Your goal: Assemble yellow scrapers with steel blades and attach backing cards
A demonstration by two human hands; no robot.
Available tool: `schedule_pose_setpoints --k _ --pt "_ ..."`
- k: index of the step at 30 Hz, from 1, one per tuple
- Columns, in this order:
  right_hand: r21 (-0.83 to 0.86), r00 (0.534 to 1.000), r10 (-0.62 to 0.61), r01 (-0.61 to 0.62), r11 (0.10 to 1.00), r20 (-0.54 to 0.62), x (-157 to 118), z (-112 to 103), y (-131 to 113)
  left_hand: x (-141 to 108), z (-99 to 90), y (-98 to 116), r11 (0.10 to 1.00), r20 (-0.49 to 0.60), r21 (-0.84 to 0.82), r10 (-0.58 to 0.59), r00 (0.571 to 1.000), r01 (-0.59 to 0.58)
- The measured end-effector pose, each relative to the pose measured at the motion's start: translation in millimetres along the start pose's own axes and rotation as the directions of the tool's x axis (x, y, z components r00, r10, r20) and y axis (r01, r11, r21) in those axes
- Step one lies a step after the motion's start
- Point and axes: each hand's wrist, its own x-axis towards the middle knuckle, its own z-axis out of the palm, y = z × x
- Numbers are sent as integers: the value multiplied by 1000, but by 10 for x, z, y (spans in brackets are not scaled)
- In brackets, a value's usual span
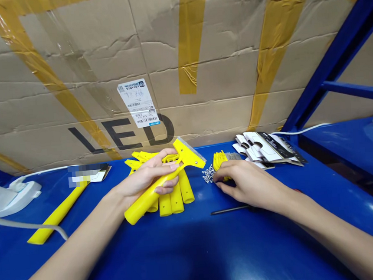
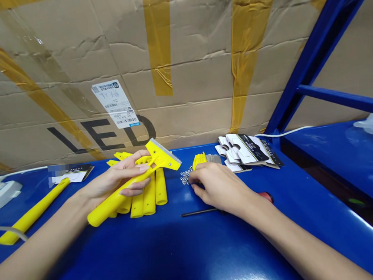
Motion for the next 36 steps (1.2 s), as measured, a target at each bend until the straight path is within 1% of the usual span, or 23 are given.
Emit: schedule_pose_setpoints --k 6,9,13,18,19,21,22,24,26,27,29,33,35,36 --pt "35 997 40 -43 998 61 5 -18 -14 -9 34 -2 1000 0 -18 -9 1000 9" --pt "58 997 68 -71 996 47 33 16 -36 -9 62 5 999 0 -32 -12 1000 12" --pt "84 996 82 -80 993 -23 67 66 -59 -6 86 18 999 -19 -43 -13 1000 12" --pt "88 981 33 -17 996 -192 58 -9 -38 -5 60 8 999 -9 -29 -14 1000 14" --pt "119 975 33 -7 993 -218 48 -35 -28 -4 49 0 1000 -6 -26 -13 1000 13" --pt "261 966 82 -16 965 -244 28 -77 -14 -4 32 -21 1000 7 -20 -17 1000 17" --pt "358 960 127 -31 933 -249 21 -92 -14 -5 29 -34 1000 15 -20 -24 1000 25" --pt "543 941 221 -50 838 -255 15 -112 -39 -8 40 -60 999 24 -26 -41 999 42" --pt "639 920 269 -28 769 -284 24 -122 -94 -12 76 -80 997 31 -47 -61 998 62" --pt "647 910 270 -2 762 -314 33 -124 -128 -13 101 -87 996 35 -63 -68 997 70" --pt "612 892 236 56 789 -385 53 -126 -198 -16 157 -94 992 54 -88 -90 994 95" --pt "458 845 96 187 869 -526 80 -121 -288 -18 238 -104 986 78 -110 -120 990 128" --pt "406 823 35 242 881 -567 85 -114 -301 -18 248 -116 987 100 -107 -111 989 121" --pt "394 820 18 256 882 -572 86 -110 -303 -19 248 -123 988 113 -101 -104 988 115"
